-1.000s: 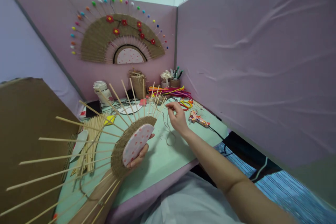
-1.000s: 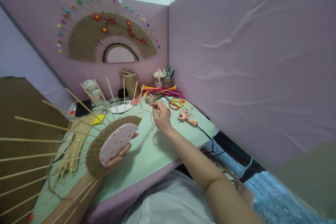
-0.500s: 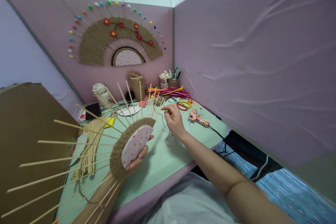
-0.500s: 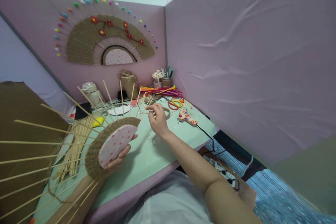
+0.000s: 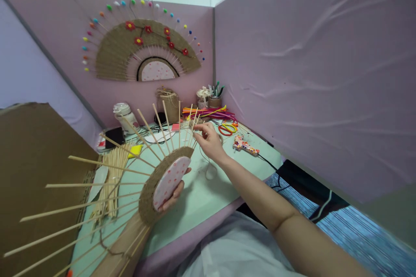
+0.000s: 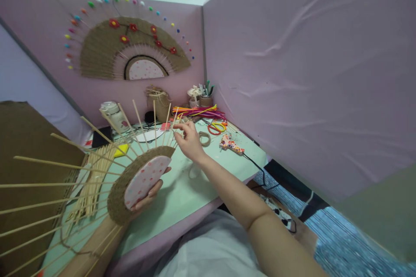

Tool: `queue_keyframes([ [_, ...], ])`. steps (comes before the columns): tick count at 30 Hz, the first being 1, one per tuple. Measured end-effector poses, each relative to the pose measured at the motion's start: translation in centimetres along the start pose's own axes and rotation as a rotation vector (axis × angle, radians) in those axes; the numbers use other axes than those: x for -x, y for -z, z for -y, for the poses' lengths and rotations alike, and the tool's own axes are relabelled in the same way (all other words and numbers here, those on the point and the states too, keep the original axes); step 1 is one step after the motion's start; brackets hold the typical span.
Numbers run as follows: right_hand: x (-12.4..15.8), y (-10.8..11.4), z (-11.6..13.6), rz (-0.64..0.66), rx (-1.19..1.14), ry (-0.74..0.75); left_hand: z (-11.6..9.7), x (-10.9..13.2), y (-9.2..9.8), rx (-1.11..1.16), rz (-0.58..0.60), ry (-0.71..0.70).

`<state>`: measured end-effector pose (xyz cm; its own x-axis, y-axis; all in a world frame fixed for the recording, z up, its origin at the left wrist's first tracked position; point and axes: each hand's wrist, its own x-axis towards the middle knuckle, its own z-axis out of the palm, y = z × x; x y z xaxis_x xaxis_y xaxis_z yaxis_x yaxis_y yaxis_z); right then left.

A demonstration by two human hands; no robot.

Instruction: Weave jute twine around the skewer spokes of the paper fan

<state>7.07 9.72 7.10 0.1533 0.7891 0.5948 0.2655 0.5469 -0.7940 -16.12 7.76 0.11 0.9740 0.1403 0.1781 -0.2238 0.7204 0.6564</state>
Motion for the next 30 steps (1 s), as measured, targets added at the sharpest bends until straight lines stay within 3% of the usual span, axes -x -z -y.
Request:
queue_keyframes([
  [13,-0.2,0.1,-0.1,-0.009,0.004,-0.009,0.9,0.3,-0.8,0.003,-0.089,-0.074],
  [19,-0.2,0.2,0.2,-0.025,0.015,-0.006,1.2,0.2,-2.2,-0.004,-0.234,-0.156],
  [30,0.7,-0.2,0.2,0.045,-0.031,-0.033,0.9,0.3,-1.7,-0.019,-0.129,-0.145],
])
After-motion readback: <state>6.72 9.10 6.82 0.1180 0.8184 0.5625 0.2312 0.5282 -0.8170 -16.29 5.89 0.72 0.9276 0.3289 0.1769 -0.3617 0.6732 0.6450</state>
